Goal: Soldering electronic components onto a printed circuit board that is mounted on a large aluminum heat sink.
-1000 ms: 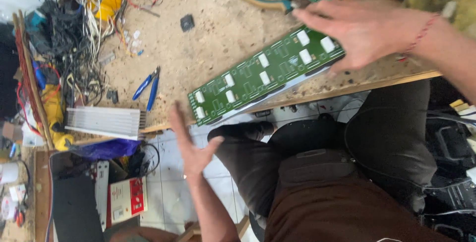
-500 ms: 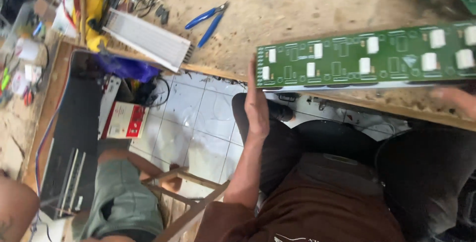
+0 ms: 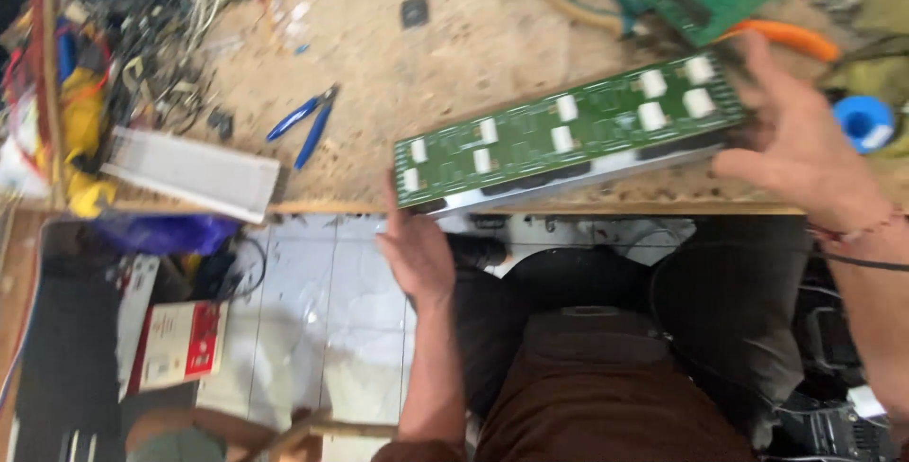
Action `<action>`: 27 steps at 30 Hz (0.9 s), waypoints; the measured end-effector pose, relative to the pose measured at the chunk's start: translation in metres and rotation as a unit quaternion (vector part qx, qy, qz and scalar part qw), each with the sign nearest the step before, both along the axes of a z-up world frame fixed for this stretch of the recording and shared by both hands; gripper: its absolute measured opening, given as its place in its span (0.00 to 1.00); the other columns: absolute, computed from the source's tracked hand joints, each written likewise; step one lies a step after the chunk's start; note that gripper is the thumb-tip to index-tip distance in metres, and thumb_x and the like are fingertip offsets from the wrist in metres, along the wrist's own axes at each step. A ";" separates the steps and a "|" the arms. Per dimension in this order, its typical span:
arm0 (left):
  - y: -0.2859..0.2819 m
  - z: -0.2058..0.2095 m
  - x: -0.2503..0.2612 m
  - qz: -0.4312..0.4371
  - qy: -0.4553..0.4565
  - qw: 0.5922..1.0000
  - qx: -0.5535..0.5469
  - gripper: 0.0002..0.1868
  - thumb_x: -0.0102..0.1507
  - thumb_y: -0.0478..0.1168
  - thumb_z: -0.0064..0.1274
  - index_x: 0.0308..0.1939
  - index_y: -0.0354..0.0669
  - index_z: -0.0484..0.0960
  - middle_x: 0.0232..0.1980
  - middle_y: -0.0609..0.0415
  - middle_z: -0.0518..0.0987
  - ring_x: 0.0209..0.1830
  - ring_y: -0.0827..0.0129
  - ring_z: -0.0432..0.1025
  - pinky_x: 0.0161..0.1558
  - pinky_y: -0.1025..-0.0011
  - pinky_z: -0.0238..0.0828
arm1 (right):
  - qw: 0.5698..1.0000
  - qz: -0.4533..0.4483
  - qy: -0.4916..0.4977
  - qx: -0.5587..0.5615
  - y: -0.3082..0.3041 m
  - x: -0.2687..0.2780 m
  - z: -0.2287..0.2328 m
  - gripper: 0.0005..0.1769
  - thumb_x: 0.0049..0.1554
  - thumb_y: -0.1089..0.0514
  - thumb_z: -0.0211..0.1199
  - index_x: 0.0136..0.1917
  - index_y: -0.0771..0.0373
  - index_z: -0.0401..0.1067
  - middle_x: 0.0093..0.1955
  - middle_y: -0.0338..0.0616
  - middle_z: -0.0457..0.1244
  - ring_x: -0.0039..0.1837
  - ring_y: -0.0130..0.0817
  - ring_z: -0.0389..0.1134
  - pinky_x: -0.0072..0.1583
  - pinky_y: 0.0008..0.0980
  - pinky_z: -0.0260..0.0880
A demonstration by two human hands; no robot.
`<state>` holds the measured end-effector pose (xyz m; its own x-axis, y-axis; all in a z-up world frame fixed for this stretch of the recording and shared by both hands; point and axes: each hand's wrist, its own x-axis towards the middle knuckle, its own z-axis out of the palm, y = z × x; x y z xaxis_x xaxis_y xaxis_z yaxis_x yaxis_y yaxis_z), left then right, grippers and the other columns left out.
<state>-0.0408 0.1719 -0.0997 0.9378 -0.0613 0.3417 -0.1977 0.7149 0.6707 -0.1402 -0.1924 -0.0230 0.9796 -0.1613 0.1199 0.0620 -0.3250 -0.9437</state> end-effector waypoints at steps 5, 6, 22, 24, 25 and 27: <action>0.010 0.024 0.027 0.112 0.076 0.979 0.151 0.46 0.68 0.67 0.34 0.75 0.32 0.63 0.77 0.41 0.66 0.69 0.60 0.69 0.49 0.74 0.73 | 0.989 -0.065 0.131 0.015 0.027 -0.001 0.039 0.62 0.46 0.76 0.59 0.86 0.56 0.35 0.78 0.55 0.50 0.65 0.49 0.59 0.64 0.45 0.63; 0.013 0.032 0.033 0.135 0.113 0.966 0.189 0.47 0.66 0.69 0.32 0.76 0.36 0.63 0.75 0.42 0.68 0.69 0.60 0.69 0.49 0.74 0.73 | 0.989 -0.042 0.124 0.071 0.025 -0.003 0.031 0.63 0.48 0.75 0.59 0.88 0.52 0.33 0.68 0.58 0.62 0.52 0.40 0.66 0.58 0.38 0.66; 0.026 0.079 0.093 0.084 0.157 0.940 0.292 0.47 0.61 0.71 0.34 0.72 0.41 0.68 0.77 0.41 0.66 0.76 0.58 0.64 0.70 0.65 0.64 | 0.994 -0.013 0.079 0.072 0.046 -0.005 0.027 0.60 0.46 0.77 0.58 0.86 0.63 0.34 0.69 0.67 0.61 0.64 0.50 0.68 0.70 0.42 0.65; 0.025 0.082 0.095 0.086 0.173 0.941 0.278 0.47 0.59 0.71 0.37 0.69 0.38 0.71 0.68 0.42 0.76 0.68 0.62 0.72 0.65 0.70 0.71 | 0.994 -0.015 0.073 0.075 0.044 -0.003 0.026 0.61 0.45 0.78 0.61 0.85 0.62 0.37 0.67 0.70 0.62 0.63 0.52 0.69 0.69 0.45 0.68; 0.024 0.083 0.096 0.086 0.173 0.941 0.277 0.47 0.59 0.71 0.37 0.69 0.38 0.71 0.68 0.42 0.76 0.68 0.62 0.72 0.65 0.70 0.71 | 0.994 -0.015 0.074 0.075 0.043 -0.003 0.027 0.61 0.45 0.78 0.61 0.85 0.62 0.37 0.67 0.70 0.62 0.63 0.52 0.69 0.69 0.45 0.68; 0.025 0.084 0.096 0.073 0.181 0.940 0.280 0.47 0.58 0.72 0.37 0.69 0.41 0.72 0.72 0.43 0.73 0.71 0.62 0.70 0.66 0.69 0.69 | 0.990 -0.033 0.086 0.102 0.041 -0.001 0.029 0.60 0.43 0.80 0.63 0.84 0.68 0.42 0.64 0.69 0.63 0.61 0.53 0.69 0.65 0.44 0.71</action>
